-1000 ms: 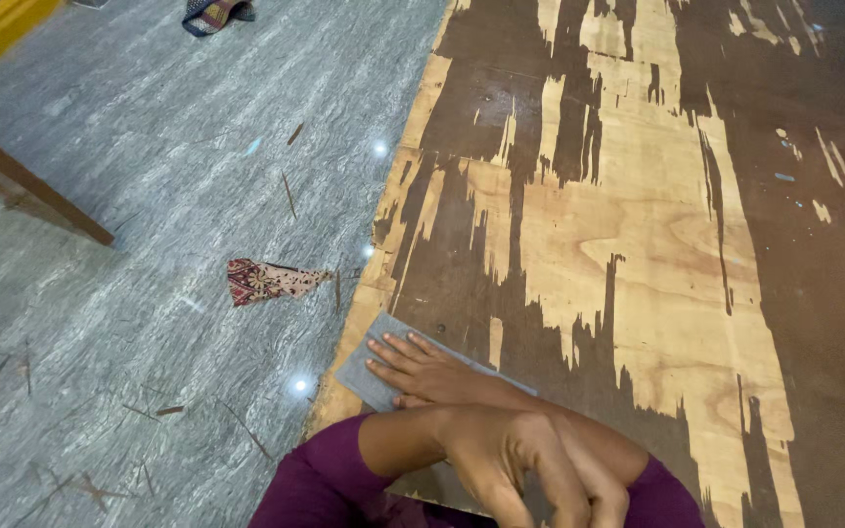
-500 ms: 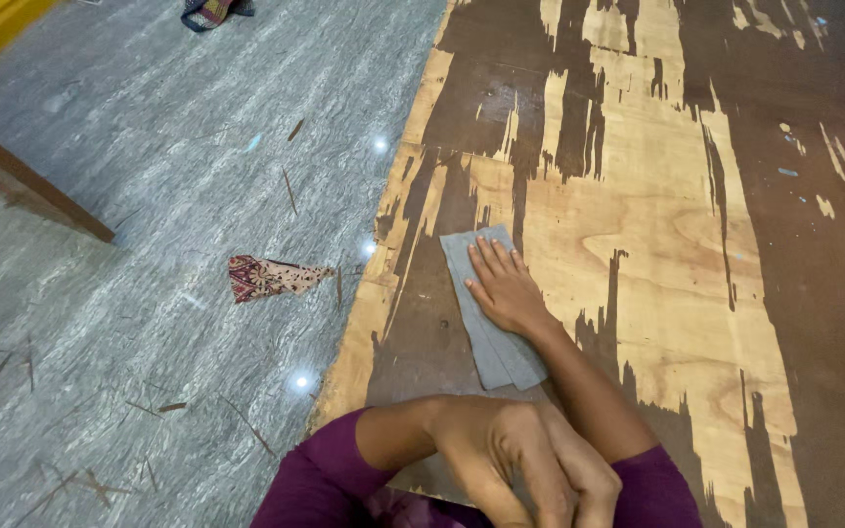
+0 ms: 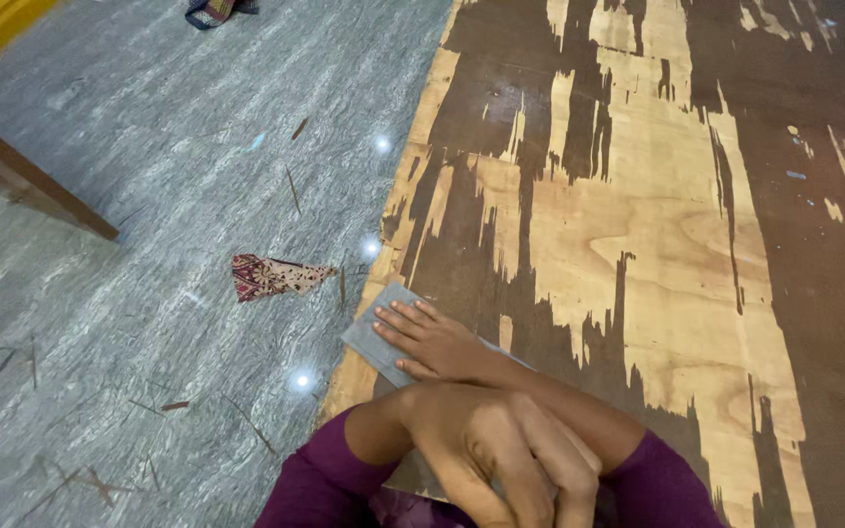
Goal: The person sands a large wooden board using a sanding block held in the right hand, moving it back and forth across the surface. The left hand occasionally rests on the board for stability.
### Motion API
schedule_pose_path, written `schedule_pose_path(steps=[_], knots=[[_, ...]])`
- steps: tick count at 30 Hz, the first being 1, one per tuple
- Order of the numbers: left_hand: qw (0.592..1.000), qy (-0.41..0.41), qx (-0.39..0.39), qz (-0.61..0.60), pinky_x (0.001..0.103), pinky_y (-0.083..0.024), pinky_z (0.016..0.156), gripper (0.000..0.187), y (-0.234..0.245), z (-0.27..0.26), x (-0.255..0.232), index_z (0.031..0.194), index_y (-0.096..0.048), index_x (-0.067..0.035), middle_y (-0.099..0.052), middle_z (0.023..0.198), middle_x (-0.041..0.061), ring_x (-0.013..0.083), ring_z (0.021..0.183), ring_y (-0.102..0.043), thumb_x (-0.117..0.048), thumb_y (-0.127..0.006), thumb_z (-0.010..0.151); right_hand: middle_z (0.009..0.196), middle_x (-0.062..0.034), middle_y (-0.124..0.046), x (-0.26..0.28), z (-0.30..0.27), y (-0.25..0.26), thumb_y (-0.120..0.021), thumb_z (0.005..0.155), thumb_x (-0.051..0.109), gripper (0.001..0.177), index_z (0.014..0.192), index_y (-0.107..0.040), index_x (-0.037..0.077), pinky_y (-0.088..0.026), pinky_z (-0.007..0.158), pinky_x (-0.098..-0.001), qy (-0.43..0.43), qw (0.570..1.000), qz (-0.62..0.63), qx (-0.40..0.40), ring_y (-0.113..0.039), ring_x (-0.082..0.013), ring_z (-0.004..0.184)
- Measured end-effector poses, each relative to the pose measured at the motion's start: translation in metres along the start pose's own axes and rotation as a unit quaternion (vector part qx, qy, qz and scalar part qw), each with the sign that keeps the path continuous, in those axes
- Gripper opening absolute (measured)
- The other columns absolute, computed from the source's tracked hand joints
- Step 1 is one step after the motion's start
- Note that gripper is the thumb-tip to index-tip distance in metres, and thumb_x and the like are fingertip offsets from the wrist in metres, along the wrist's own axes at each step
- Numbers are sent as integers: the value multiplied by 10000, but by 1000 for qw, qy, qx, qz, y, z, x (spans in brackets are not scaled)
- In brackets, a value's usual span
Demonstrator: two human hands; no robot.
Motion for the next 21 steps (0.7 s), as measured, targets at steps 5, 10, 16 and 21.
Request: schedule_pose_path(steps=[5,10,16,21], knots=[[999,-22,2,31,322,-486,736,186,4,-2,-11,989,-671,-9,-665,1033,116,244,867,-645,-158,-624,1090,1720,-122,-125,-83,28,10,-233,1075,492,670,1639,-201,132,-26,1272,-483,-127,991,34,0,-79,-316,1585],[998,-35,8,51,345,-515,759,218,3,-1,-20,987,-664,1,-659,1087,128,262,853,-639,-169,-590,1102,1718,-94,-152,-157,27,18,-242,1049,508,681,1629,-223,152,-50,1274,-473,-260,964,31,-50,-109,-297,1579],[996,-37,31,77,340,-499,736,249,-5,-1,-25,977,-668,-11,-658,1073,125,254,850,-636,-197,-570,1111,1694,-149,-209,-169,-4,16,-340,1040,525,757,1607,-256,30,-116,1263,-488,-360,928,-18,-95,-165,-331,1572],[995,-16,18,98,295,-506,771,228,-10,1,-24,1050,-720,-52,-683,1098,74,197,911,-671,-258,-638,1102,1687,-193,-202,-98,-29,11,-329,1064,496,723,1593,-268,8,-108,1251,-503,-270,958,-37,-88,-161,-357,1563]])
Point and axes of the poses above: each hand's wrist, its own z-axis towards the middle knuckle, its own y-axis out of the back of the hand, x = y × z, the point moved 10 cm from there along z, towards the middle knuckle
